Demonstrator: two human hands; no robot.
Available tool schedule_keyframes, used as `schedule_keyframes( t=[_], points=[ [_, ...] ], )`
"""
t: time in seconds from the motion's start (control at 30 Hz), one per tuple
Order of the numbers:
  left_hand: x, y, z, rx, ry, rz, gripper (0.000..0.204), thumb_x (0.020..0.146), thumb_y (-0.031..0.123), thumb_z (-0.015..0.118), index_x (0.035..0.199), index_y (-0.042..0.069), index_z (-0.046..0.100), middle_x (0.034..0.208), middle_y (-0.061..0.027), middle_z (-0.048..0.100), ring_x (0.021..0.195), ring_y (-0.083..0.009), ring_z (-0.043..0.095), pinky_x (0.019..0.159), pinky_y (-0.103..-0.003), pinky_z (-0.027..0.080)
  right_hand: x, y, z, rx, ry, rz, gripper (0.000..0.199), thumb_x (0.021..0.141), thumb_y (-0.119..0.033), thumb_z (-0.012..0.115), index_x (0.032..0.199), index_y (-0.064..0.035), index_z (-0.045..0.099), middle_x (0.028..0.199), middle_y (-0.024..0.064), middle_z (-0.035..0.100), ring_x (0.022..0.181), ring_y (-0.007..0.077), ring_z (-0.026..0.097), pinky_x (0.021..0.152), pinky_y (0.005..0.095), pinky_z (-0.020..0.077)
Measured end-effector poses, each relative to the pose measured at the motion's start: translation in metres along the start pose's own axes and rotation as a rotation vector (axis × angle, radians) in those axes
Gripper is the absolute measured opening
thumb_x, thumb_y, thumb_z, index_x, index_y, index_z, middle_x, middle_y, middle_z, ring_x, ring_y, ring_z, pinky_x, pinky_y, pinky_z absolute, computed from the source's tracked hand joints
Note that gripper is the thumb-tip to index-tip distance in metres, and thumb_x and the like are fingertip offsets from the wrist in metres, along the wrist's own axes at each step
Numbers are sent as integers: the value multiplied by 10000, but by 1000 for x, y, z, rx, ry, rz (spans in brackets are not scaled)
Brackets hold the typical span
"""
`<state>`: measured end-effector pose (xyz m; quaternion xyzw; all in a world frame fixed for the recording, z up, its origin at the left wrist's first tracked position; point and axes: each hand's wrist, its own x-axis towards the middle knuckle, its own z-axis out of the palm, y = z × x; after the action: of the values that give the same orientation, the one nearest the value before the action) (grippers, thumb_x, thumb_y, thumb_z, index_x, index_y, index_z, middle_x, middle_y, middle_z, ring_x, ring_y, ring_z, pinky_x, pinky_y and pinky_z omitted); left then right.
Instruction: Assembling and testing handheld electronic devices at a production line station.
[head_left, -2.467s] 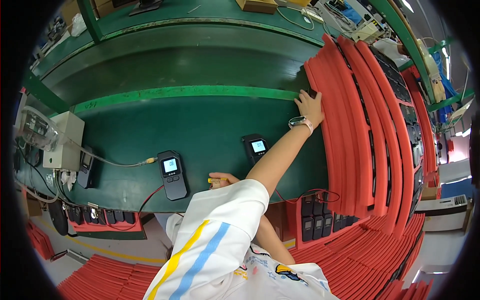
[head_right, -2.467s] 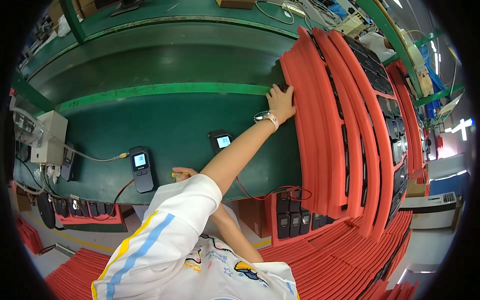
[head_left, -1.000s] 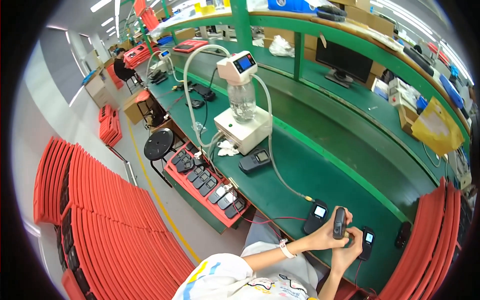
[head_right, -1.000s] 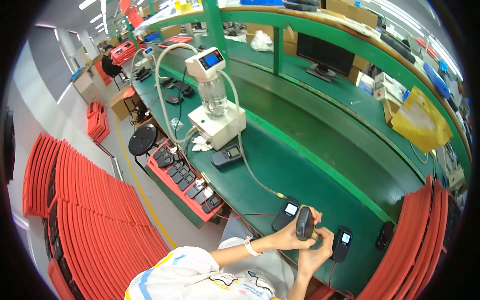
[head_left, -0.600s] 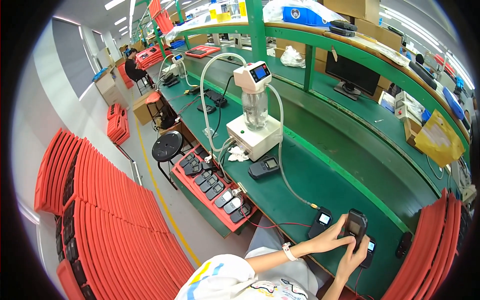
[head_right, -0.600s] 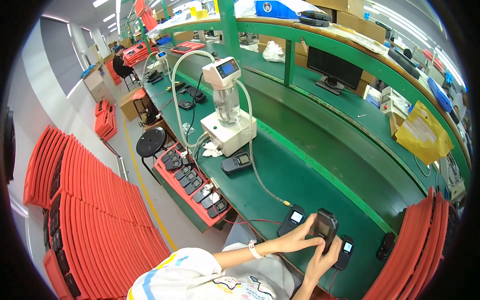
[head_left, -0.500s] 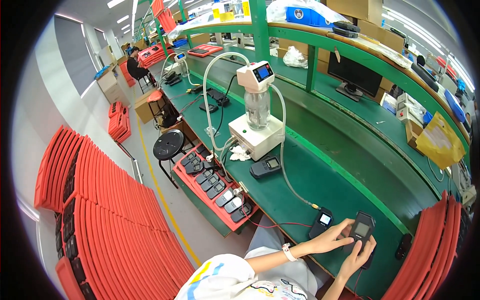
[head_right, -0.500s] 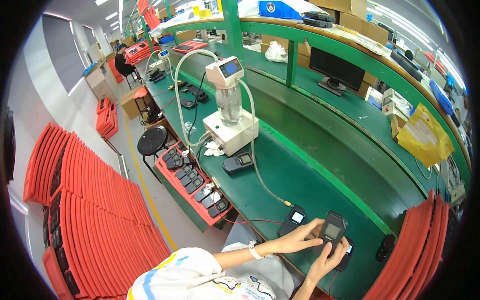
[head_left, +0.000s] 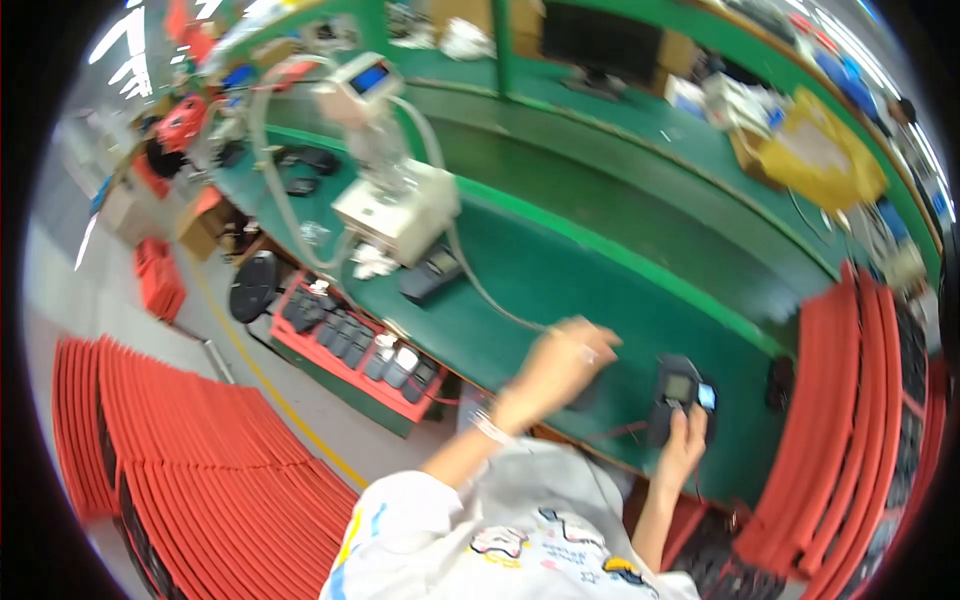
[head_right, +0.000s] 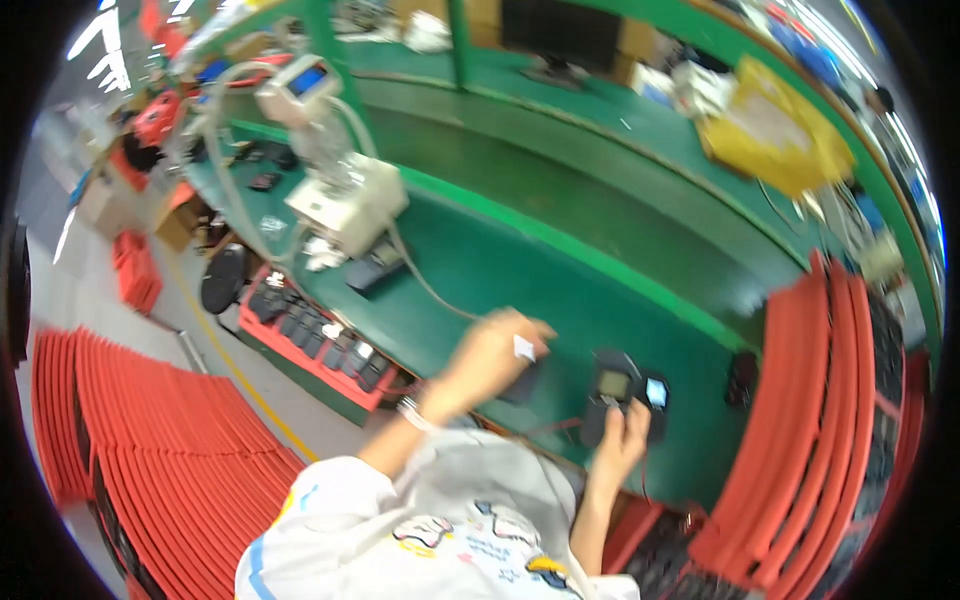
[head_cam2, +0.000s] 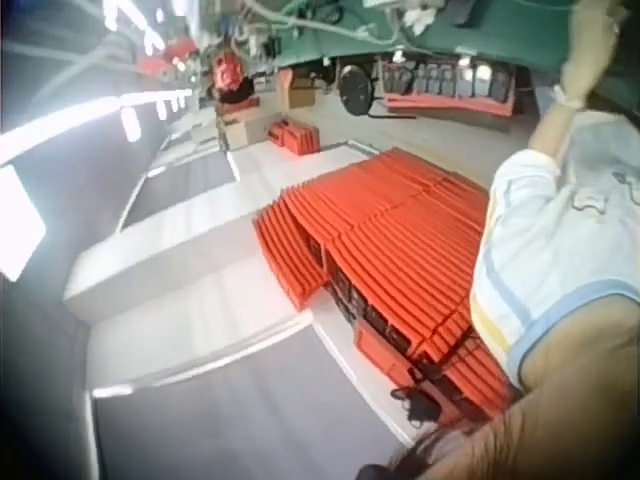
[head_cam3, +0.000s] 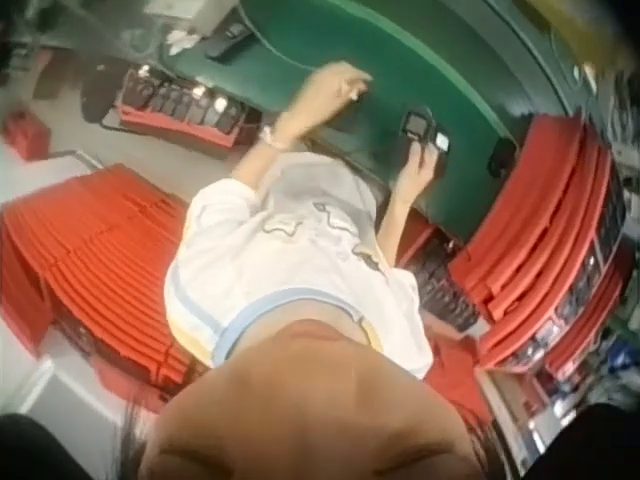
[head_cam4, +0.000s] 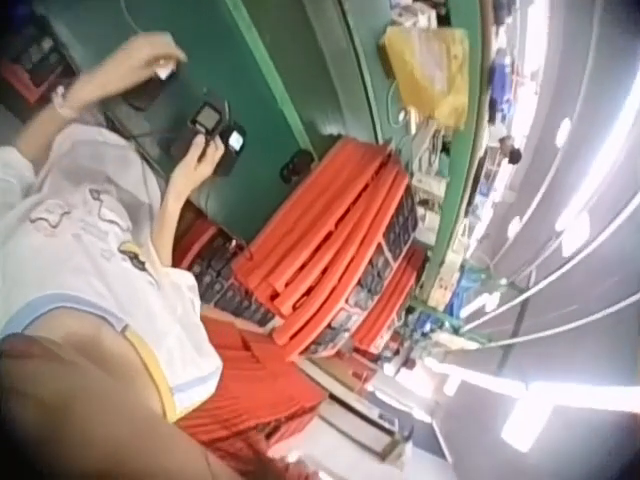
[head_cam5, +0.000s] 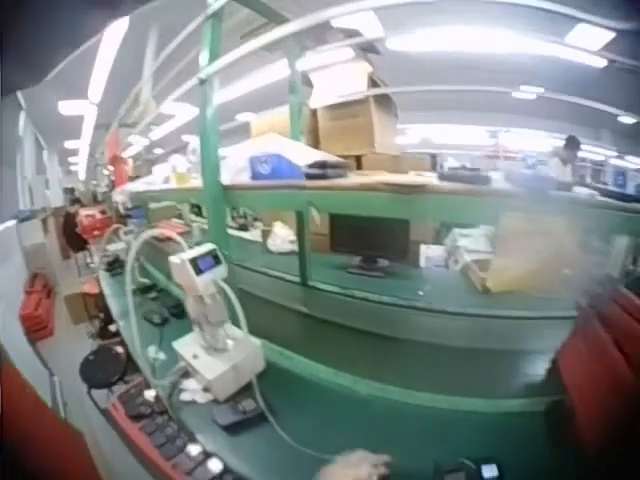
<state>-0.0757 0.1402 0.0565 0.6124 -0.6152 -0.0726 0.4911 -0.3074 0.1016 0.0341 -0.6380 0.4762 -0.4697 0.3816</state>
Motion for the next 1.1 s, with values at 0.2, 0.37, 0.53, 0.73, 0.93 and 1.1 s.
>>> schedule_keyframes(
  t=[0.2, 0.37, 0.53, 0.73, 0.93, 1.1],
  points=[
    [6, -59, -28, 209, -80, -15, 140, 811, 68, 681, 950, 53, 685, 951, -88, 648, 930, -300, 580, 823, -393, 466, -20, 22, -1, -89, -86, 137, 279, 921, -142, 602, 1034, 113, 602, 1060, 139, 572, 952, 216, 553, 838, 283, 428],
    [-3, -68, -15, 217, -137, -5, 144, 797, 93, 705, 935, 69, 673, 936, -52, 626, 916, -274, 566, 807, -383, 445, -29, 21, 2, -170, -67, 195, 241, 938, -144, 583, 997, 87, 617, 1003, 103, 563, 858, 178, 550, 788, 281, 423],
    [-5, -65, -15, 259, -181, -51, 143, 792, 95, 712, 926, 75, 669, 909, -49, 615, 897, -261, 564, 769, -377, 438, -24, -3, -6, -469, -222, 180, 262, 937, -175, 596, 972, 83, 619, 1030, 152, 573, 835, 251, 580, 732, 348, 446],
    [0, -65, -18, 261, -209, -62, 139, 784, 74, 715, 912, 51, 665, 880, -68, 609, 854, -276, 560, 783, -377, 443, 2, -18, -30, -623, -334, 233, 227, 872, -123, 671, 985, 61, 602, 1072, 188, 579, 876, 343, 593, 768, 405, 465],
    [-2, -68, -19, 271, -181, -51, 145, 773, 68, 725, 906, 59, 666, 875, -64, 605, 846, -275, 556, 779, -380, 441, 21, 7, -48, -755, 73, -94, 505, 767, -120, 766, 1206, 17, 557, 1125, 184, 603, 990, 338, 606, 882, 394, 474],
    [-1, -70, -17, 279, -199, -62, 144, 774, 78, 728, 906, 67, 672, 884, -53, 608, 862, -264, 556, 776, -373, 432, 41, 32, -50, -542, -80, 225, 731, 695, -121, 802, 1341, 11, 485, 1211, 189, 604, 1108, 295, 594, 974, 369, 451]
  ],
)
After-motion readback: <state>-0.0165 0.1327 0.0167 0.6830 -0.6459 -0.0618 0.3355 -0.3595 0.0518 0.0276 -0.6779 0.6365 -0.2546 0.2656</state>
